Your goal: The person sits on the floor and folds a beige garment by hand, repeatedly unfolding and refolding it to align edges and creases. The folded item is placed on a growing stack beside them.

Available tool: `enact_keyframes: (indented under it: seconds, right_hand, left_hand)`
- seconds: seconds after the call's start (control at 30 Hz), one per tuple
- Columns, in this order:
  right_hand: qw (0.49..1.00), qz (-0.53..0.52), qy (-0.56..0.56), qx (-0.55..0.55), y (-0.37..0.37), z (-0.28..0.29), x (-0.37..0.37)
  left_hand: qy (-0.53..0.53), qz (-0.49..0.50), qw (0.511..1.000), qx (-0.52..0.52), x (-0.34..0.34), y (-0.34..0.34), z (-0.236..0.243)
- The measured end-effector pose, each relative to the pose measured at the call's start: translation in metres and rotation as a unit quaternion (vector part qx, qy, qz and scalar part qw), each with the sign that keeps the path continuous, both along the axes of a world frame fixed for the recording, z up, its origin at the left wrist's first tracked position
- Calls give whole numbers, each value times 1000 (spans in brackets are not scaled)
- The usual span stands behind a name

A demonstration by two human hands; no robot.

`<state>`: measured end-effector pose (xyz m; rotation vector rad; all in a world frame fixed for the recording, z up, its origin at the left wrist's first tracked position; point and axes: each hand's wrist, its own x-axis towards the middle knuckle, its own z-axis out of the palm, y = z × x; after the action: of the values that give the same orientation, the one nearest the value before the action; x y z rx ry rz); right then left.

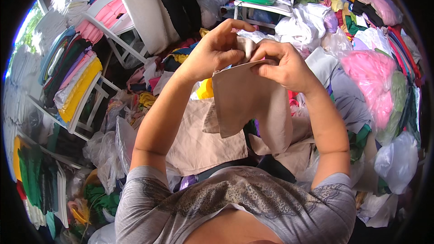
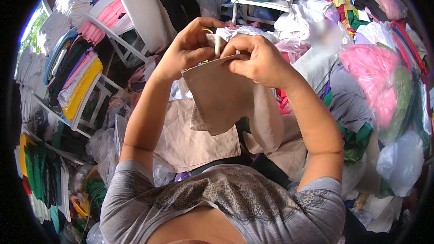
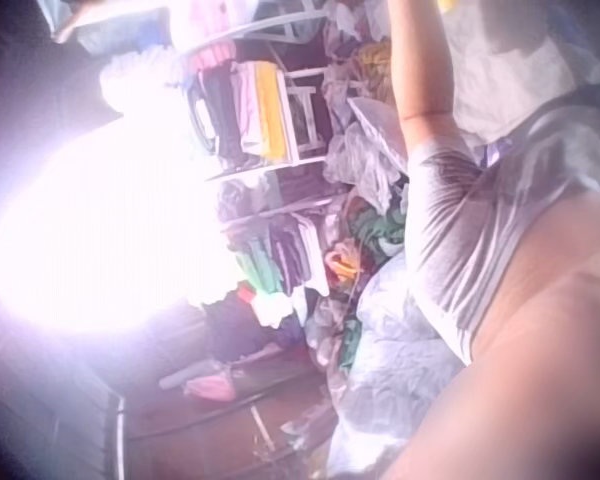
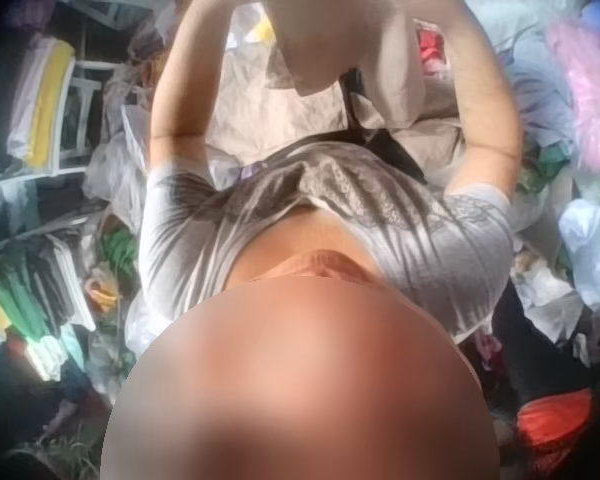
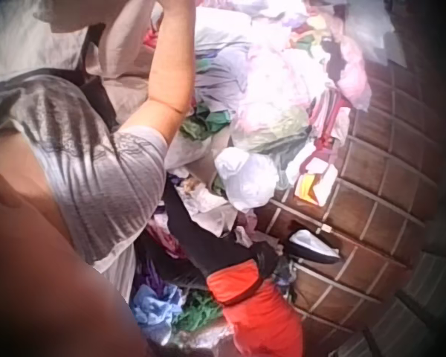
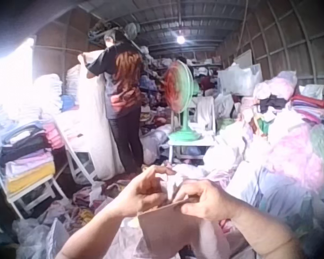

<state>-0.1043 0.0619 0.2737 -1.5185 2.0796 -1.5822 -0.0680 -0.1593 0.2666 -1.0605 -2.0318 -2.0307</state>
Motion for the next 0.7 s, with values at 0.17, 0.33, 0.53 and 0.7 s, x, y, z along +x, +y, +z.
enact_keyframes:
  seconds: [0.17, 0.33, 0.53, 0.7]
  right_hand:
    - [992, -84, 74, 52, 8, -3, 9]
    - [983, -124, 112, 72, 4, -11, 9]
    - [989, -108, 49, 90, 11, -7, 3]
    - [988, -134, 58, 43, 26, -4, -6]
  left_hand:
    - [3, 137, 989, -53, -5, 1, -7]
    - [35, 149, 975, -160, -3, 9, -5]
    - [17, 91, 964, -249, -5, 2, -35]
    - [-32, -7, 957, -287, 2, -22, -115]
